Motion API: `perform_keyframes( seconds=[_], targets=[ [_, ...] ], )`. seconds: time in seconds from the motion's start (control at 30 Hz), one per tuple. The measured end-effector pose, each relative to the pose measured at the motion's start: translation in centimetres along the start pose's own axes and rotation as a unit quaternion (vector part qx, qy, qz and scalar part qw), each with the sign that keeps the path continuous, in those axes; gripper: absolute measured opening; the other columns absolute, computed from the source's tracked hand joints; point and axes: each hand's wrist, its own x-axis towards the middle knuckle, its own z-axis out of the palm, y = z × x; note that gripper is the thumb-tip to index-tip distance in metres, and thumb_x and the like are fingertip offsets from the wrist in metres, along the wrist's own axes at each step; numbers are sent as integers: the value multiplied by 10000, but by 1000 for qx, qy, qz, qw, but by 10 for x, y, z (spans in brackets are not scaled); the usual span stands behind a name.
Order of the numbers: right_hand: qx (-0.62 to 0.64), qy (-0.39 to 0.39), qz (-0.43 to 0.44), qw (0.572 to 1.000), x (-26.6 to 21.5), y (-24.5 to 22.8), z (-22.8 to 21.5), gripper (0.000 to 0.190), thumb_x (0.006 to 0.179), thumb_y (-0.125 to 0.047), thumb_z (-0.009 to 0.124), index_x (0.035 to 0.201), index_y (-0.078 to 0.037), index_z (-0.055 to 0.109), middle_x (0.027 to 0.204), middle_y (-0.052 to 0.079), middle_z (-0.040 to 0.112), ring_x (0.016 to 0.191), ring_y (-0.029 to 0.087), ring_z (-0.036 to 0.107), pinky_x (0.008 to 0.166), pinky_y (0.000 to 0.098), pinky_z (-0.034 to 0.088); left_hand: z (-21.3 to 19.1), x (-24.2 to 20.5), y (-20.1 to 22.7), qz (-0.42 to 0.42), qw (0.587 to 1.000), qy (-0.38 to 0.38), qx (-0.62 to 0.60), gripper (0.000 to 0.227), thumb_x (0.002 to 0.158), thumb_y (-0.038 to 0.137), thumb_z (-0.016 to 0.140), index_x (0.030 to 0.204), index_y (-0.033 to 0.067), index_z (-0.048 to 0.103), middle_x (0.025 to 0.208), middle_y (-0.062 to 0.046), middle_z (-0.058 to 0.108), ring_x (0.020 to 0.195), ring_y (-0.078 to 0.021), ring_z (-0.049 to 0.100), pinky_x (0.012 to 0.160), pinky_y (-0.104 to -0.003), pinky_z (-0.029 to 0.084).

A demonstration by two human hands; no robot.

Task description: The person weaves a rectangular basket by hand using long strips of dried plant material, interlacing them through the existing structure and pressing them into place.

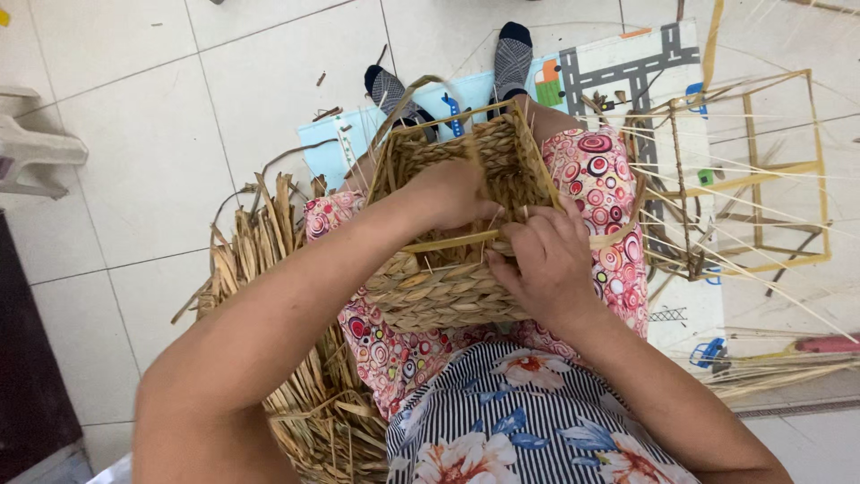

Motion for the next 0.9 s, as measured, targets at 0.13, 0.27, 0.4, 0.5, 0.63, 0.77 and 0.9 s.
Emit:
perform_keyframes(
  seconds=[0.13,0.27,0.4,0.5,0.63,0.77,0.9],
  targets=[
    [17,14,-26,999,-9,-3,-13,377,808,-142,819,1112,-60,611,1022,132,613,1237,409,556,1156,616,351,15,21,13,43,996,27,-67,275,842,343,727,934,90,780,875,-133,735,819,-282,724,786,-430,567],
    [51,-6,-19,999,-37,-15,-33,398,819,-98,808,1156,-35,606,1148,126,662,1274,402,546,1142,576,378,37,16,17,92,967,108,-210,218,839,267,709,915,70,764,841,-122,754,756,-252,727,733,-397,563],
    [179,-16,37,983,-65,-12,-46,395,843,-82,761,1179,-11,566,1280,216,620,1222,376,601,1040,490,486,54,7,12,46,953,111,-278,388,957,401,632,938,26,727,809,-161,714,748,-295,691,712,-427,534],
    [306,7,132,943,-70,3,-51,286,926,-60,647,1191,-34,545,1271,179,625,1135,295,664,955,415,563,60,20,14,56,946,84,-308,652,983,616,440,926,34,728,802,-144,729,755,-286,703,753,-411,532],
    [178,-16,157,971,-44,17,-57,114,1017,14,636,1122,-31,637,1059,75,704,895,194,716,782,327,568,63,23,21,51,960,60,-270,876,933,767,292,865,25,754,802,-162,726,748,-300,694,741,-438,528],
    [132,-29,94,986,-11,17,-55,162,951,-28,686,1112,-32,665,1025,83,684,836,209,694,698,320,550,62,21,23,65,961,39,-265,949,906,806,264,811,-8,743,769,-202,729,721,-322,713,706,-461,543],
    [19,-100,43,994,12,20,-55,139,864,-81,762,978,-72,682,898,96,625,724,254,657,597,379,530,52,19,12,14,960,12,-278,875,943,762,257,897,46,759,813,-120,734,786,-226,727,756,-397,554]
  ],
)
